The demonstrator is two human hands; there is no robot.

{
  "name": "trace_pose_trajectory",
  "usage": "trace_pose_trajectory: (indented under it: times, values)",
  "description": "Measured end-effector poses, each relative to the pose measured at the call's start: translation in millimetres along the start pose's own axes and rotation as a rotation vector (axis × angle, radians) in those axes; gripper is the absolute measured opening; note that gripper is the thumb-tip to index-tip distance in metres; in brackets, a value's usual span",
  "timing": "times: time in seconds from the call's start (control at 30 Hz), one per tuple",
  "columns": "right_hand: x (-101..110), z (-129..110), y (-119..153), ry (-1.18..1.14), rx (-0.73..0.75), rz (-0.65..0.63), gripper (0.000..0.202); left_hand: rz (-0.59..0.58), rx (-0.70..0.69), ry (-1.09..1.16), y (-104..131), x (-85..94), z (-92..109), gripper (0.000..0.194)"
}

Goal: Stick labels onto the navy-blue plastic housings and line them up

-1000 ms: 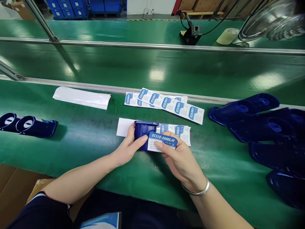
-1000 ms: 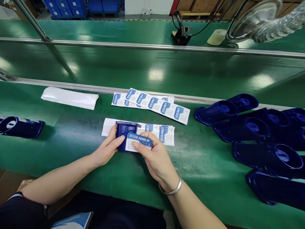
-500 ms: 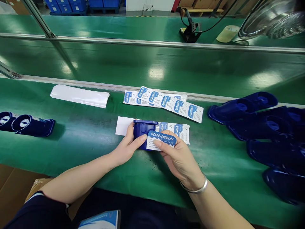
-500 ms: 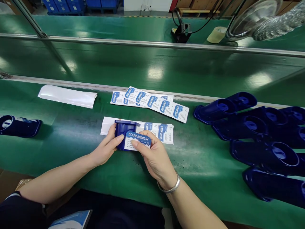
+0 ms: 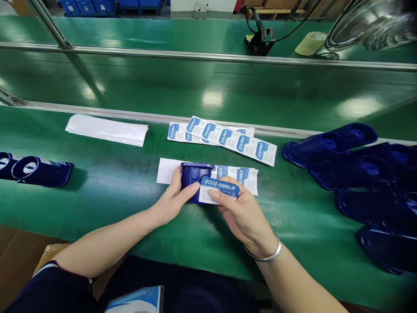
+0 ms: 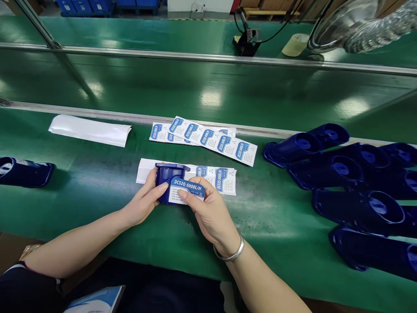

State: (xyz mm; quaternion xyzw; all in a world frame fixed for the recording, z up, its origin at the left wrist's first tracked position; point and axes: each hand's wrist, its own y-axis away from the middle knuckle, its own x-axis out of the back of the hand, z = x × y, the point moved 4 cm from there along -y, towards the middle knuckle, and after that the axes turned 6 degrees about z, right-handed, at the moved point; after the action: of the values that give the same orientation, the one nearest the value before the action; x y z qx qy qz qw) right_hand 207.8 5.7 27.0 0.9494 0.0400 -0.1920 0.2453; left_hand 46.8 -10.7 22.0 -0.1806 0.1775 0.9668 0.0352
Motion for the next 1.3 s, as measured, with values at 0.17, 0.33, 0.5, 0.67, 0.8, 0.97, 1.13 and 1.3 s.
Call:
trace_pose_trajectory:
  times: [0.17, 0.33, 0.5, 0.67, 0.8, 0.97, 1.13, 1.3]
  values:
    - [-0.6, 0.2, -0.4, -0.01, -0.001, -0.001, 0.028, 0.002, -0.001, 0.005, 0.2, 0.3, -0.5, 0.064]
    - [-1.7, -1.9, 0.5, -0.012, -0.004, 0.002, 0.03, 0.004, 0.0, 0.014, 0.4, 0.3, -0.8, 0.065]
    - [-1.1, -1.8, 1.3, -0.025, -0.01, 0.003, 0.03, -0.009, 0.002, 0.009, 0.2, 0.7, -1.0, 0.064]
    - [-0.7, -0.8, 1.0, -0.017, -0.009, -0.012, 0.028, -0.01, 0.003, -0.006, 0.5, 1.4, -1.2, 0.068]
    - [-0.9, -1.3, 0.5, -0.004, -0.01, -0.006, 0.03, -0.005, 0.003, -0.001, 0.9, 0.4, 0.0, 0.069]
    - [-0.8, -1.9, 0.5, -0.005, 0.0, -0.013, 0.03, -0.011, 0.012, 0.011, 1.0, -0.3, 0.9, 0.067]
    - [-1.2, -1.4, 0.8, -0.019, 0.002, -0.024, 0.028, -0.019, 0.018, -0.001, 1.2, -0.1, 1.3, 0.065]
    - [-1.9, -1.2, 1.4, -0.036, -0.002, -0.038, 0.026, -0.021, 0.016, 0.002, 1.7, -0.4, 1.5, 0.066]
